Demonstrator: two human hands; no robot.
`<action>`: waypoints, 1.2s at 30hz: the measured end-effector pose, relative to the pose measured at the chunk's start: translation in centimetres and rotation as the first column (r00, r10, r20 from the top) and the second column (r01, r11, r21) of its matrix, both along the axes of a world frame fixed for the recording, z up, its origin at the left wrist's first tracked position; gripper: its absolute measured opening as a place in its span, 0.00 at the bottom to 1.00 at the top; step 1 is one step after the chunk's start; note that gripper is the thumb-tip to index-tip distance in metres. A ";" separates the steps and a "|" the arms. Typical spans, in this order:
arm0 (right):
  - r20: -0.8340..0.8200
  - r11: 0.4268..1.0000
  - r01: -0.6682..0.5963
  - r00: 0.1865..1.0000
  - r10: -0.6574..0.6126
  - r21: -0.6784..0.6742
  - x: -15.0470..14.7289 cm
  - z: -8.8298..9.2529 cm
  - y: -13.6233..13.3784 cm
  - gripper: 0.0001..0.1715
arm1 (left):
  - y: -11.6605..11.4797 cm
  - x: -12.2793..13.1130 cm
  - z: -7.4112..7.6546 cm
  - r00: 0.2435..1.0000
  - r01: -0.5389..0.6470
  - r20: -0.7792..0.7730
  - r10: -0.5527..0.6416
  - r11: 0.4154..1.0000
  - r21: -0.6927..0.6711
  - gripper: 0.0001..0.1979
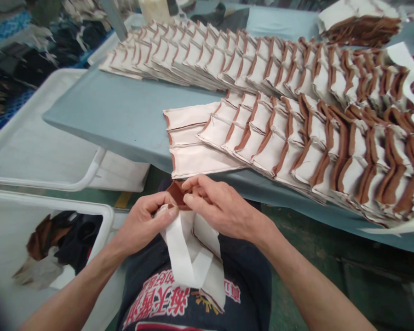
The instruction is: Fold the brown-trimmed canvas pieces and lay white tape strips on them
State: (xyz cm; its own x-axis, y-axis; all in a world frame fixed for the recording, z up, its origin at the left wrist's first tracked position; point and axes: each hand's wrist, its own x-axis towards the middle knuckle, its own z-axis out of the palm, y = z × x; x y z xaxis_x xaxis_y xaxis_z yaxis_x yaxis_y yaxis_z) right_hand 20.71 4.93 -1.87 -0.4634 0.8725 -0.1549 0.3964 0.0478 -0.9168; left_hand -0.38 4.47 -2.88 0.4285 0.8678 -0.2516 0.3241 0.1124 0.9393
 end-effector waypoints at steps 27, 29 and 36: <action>0.137 0.995 -0.101 0.985 0.103 -0.022 0.4 0.5 -2.2 0.08 | 0.5 -1.2 0.6 0.949 0.315 0.012 -0.315 0.948 -0.046 0.15; 0.137 0.994 -0.112 0.984 0.112 -0.006 0.6 0.7 -2.3 0.07 | 0.4 -0.7 0.7 0.939 0.342 -0.021 -0.342 0.940 -0.007 0.14; 0.001 0.978 -0.165 0.986 0.167 -0.127 1.7 0.4 -2.6 0.11 | 1.0 -0.6 1.7 0.836 0.549 -0.108 -0.538 0.816 0.180 0.12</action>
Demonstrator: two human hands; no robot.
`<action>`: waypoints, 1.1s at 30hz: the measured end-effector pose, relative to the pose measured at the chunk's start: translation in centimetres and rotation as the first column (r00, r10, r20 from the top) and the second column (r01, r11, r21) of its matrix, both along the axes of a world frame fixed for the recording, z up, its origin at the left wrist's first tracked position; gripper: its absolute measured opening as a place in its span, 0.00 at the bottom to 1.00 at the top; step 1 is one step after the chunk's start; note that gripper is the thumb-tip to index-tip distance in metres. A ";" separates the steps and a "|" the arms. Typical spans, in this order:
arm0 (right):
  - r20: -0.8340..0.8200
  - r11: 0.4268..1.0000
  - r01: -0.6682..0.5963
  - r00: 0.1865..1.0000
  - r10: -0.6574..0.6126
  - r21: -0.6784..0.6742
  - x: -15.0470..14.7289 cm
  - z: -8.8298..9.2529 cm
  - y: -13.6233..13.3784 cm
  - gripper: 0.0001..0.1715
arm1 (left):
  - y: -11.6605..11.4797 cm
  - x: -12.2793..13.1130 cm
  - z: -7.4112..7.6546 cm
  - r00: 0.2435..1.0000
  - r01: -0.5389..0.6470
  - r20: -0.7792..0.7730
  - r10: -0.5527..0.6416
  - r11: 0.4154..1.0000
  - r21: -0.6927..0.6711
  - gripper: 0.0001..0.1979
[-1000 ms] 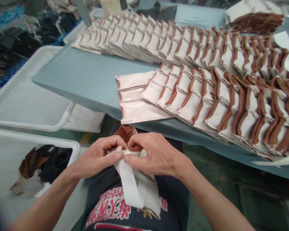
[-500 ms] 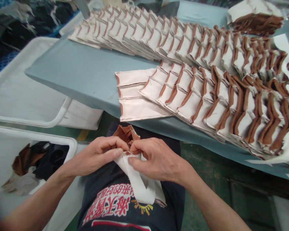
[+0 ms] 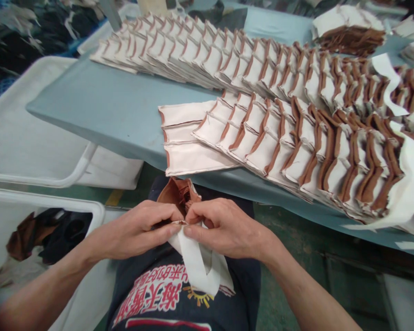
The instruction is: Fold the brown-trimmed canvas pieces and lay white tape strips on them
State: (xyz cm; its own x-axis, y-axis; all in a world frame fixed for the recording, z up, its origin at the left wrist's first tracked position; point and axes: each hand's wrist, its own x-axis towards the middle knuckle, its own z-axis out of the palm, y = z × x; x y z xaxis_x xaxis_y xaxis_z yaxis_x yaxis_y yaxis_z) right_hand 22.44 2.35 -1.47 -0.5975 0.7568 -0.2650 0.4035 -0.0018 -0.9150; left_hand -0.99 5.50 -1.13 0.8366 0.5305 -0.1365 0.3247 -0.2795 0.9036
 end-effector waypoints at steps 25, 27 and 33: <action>-0.049 0.945 0.226 0.974 -0.221 0.237 -1.2 -1.3 -1.5 0.13 | -2.0 1.7 0.4 0.950 -0.312 -0.043 0.310 0.947 -0.071 0.05; -0.074 0.916 0.266 0.964 -0.255 0.301 -1.4 -1.8 -1.7 0.12 | -2.2 1.8 0.3 0.941 -0.339 -0.035 0.337 0.939 -0.062 0.05; -0.120 0.985 0.135 0.982 -0.147 -0.104 -0.1 -1.6 -0.9 0.15 | -2.2 1.5 -0.2 0.932 -0.360 0.003 0.361 0.931 -0.060 0.09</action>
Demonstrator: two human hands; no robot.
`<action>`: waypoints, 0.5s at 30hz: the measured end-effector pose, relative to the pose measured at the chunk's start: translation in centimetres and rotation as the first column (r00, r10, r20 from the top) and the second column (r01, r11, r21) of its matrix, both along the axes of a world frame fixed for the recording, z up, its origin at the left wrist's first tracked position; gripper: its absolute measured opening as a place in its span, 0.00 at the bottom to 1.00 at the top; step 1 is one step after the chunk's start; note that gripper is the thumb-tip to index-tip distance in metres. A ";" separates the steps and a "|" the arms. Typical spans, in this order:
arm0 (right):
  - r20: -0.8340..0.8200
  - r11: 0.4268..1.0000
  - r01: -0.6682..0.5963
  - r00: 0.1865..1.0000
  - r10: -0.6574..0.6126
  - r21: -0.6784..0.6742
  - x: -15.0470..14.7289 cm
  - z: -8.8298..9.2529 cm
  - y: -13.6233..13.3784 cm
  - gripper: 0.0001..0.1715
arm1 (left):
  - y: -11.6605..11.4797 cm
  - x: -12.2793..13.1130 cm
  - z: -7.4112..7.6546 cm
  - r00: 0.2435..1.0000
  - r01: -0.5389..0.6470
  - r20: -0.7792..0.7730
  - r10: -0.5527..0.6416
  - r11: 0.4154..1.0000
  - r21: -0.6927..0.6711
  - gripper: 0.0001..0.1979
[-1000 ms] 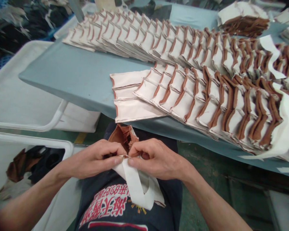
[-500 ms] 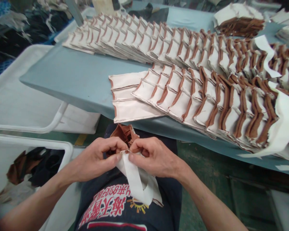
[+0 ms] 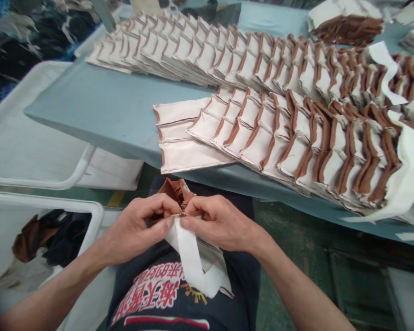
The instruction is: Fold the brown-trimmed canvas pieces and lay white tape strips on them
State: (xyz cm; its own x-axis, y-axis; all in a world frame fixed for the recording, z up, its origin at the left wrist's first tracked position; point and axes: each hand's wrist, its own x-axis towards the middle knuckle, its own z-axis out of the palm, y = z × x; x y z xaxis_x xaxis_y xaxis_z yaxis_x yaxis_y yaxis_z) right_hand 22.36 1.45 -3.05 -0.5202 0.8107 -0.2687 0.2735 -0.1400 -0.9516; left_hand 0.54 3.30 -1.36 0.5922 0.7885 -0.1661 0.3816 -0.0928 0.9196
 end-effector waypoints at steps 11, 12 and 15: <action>-0.195 0.968 -0.025 0.981 -0.026 -0.252 0.2 -0.2 0.2 0.12 | -0.8 -0.2 -1.3 0.991 0.104 0.018 -0.136 0.836 0.539 0.13; -0.214 0.960 -0.024 0.976 -0.038 -0.280 0.2 -0.2 0.1 0.13 | -0.8 -0.2 -1.6 0.987 0.118 0.019 -0.161 0.794 0.596 0.13; -0.292 0.927 -0.040 0.954 -0.075 -0.372 0.0 -0.5 -0.1 0.15 | -0.7 -0.3 -2.4 0.979 0.135 0.008 -0.204 0.678 0.723 0.14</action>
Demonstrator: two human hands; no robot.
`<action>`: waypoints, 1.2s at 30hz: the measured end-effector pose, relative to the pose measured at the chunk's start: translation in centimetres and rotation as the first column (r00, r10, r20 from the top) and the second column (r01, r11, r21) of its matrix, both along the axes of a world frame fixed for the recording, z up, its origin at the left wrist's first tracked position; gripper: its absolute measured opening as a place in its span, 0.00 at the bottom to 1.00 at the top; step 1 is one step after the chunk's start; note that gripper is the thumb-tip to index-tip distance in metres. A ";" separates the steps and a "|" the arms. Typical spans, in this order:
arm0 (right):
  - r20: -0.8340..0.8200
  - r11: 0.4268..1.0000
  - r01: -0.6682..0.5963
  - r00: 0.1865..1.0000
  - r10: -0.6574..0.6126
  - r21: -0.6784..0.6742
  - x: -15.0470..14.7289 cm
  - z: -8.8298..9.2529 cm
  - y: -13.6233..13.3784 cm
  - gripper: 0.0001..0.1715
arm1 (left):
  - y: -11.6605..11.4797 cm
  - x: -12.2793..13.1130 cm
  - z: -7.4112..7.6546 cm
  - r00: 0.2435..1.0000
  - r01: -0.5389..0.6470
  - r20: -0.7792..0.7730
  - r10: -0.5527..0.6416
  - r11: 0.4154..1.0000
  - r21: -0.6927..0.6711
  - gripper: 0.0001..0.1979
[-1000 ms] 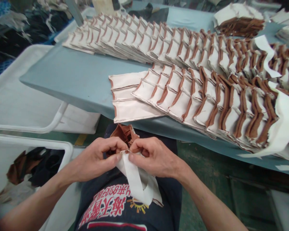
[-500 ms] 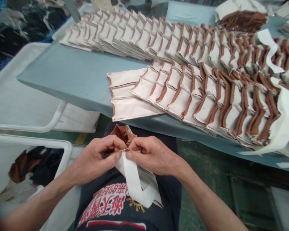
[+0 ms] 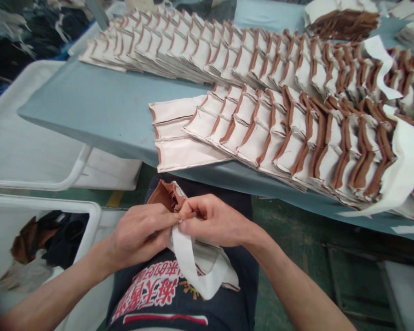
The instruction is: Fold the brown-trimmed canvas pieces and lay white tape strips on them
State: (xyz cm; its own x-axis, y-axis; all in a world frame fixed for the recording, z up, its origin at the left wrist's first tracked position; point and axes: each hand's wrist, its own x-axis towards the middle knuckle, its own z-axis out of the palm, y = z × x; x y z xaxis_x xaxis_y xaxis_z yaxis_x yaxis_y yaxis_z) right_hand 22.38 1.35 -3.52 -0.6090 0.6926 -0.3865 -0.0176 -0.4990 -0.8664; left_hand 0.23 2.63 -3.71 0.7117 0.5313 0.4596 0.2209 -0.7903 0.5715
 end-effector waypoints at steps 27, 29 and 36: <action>0.470 0.765 -0.247 0.879 -0.081 0.595 1.3 4.8 -0.7 0.11 | 3.1 0.0 3.6 0.948 0.224 -0.052 -0.315 0.770 -0.597 0.18; 0.502 0.722 -0.283 0.859 -0.103 0.632 1.8 4.9 -0.9 0.11 | 2.8 0.1 3.5 0.951 0.194 -0.122 -0.286 0.853 -0.484 0.17; 0.441 0.740 -0.326 0.896 0.044 0.588 2.8 4.8 -0.5 0.13 | 1.9 0.1 2.7 0.955 0.229 -0.112 -0.275 0.922 -0.311 0.15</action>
